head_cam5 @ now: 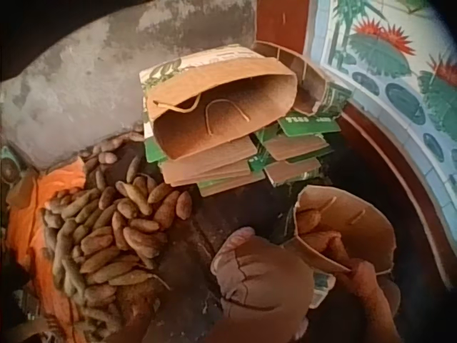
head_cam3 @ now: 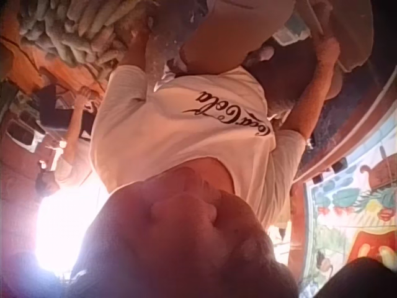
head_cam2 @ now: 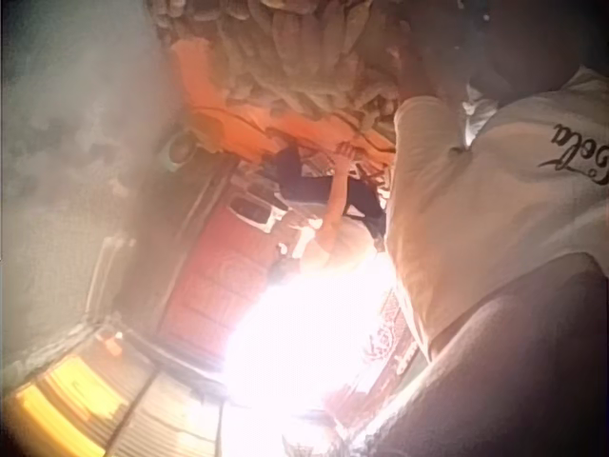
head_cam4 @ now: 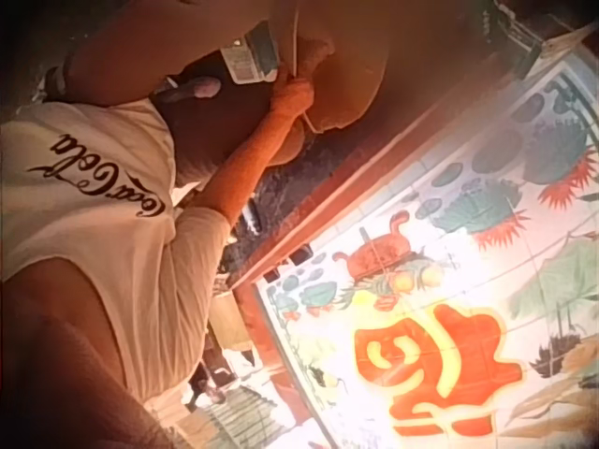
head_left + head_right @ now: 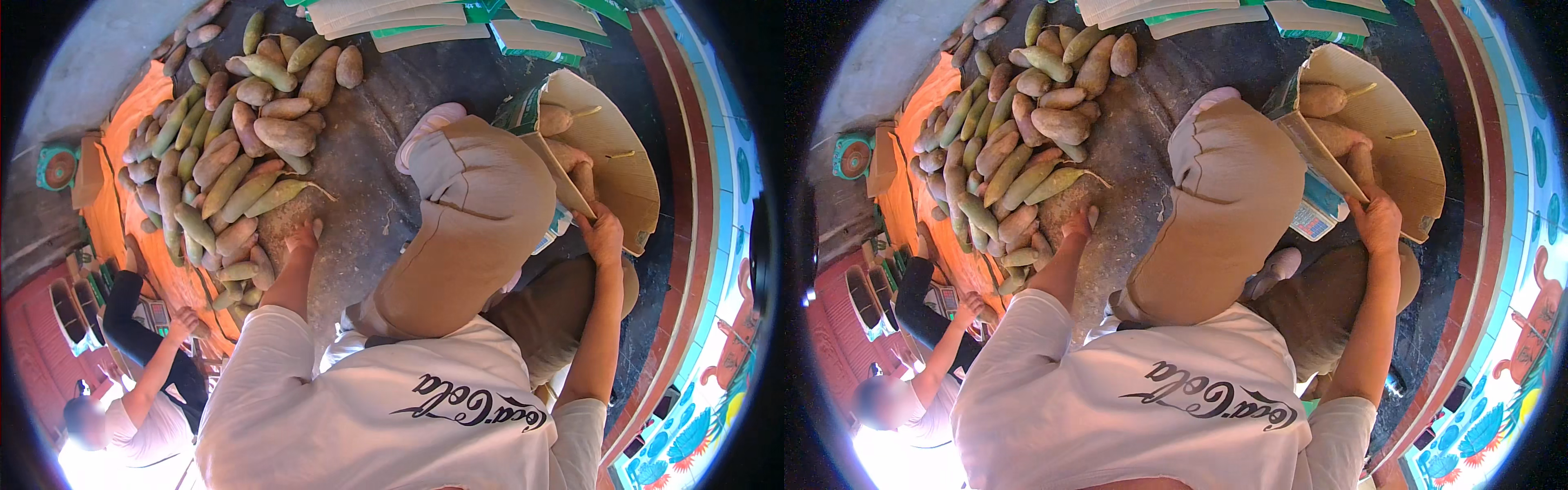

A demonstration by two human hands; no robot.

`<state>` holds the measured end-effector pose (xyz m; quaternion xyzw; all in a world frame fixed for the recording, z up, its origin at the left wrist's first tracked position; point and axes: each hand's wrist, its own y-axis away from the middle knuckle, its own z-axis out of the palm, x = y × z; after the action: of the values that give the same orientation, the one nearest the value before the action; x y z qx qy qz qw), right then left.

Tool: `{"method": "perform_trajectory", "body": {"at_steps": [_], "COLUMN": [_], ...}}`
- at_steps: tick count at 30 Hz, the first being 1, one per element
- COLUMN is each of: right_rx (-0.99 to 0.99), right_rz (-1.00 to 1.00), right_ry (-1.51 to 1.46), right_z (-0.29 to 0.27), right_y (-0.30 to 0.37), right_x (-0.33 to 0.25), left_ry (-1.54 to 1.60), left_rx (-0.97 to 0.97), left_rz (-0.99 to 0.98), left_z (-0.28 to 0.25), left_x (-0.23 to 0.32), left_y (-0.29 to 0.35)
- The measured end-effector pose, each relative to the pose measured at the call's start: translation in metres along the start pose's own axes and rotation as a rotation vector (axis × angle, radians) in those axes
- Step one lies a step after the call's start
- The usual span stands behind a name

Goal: Packing long produce from a pile on the floor into cardboard boxes on a scale.

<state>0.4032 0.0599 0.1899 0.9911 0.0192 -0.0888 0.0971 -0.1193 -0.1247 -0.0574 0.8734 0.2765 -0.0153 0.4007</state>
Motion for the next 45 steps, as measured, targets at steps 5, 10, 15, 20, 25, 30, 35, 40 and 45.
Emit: {"method": "perform_trajectory", "body": {"at_steps": [5, 10, 15, 20, 25, 30, 35, 40, 45], "right_rx": [0.016, 0.017, 0.008, 0.016, 0.015, -0.065, -0.168, -0.201, -0.203], "right_rz": [-0.039, -0.019, -0.067, -0.085, -0.11, -0.089, -0.082, -0.105, -0.094], "right_ry": [-0.007, 0.0, 0.041, 0.02, 0.067, 0.038, 0.029, -0.012, -0.054], "right_z": [0.001, 0.004, 0.0, -0.003, 0.003, -0.001, -0.007, -0.006, -0.006], "right_y": [0.0, -0.002, -0.001, 0.002, 0.003, 0.005, 0.007, 0.007, 0.007], "right_x": [-0.002, 0.005, 0.003, -0.004, 0.005, 0.001, 0.0, 0.003, 0.004], "left_ry": [-0.036, -0.069, 0.161, 0.431, 0.81, 1.327, 1.534, 1.572, 1.362], "left_rx": [-0.064, -0.115, -0.017, 0.109, 0.374, 0.672, 0.692, 0.529, 0.383], "left_rz": [0.061, 0.154, 0.12, 0.173, 0.188, 0.513, 0.752, 0.956, 1.133], "left_z": [0.001, 0.005, -0.012, -0.029, -0.08, -0.196, -0.313, -0.366, -0.379], "left_x": [0.011, 0.011, -0.002, -0.005, 0.021, 0.048, 0.094, 0.149, 0.211], "left_y": [0.014, 0.011, 0.019, 0.012, 0.019, 0.064, 0.157, 0.197, 0.231]}}
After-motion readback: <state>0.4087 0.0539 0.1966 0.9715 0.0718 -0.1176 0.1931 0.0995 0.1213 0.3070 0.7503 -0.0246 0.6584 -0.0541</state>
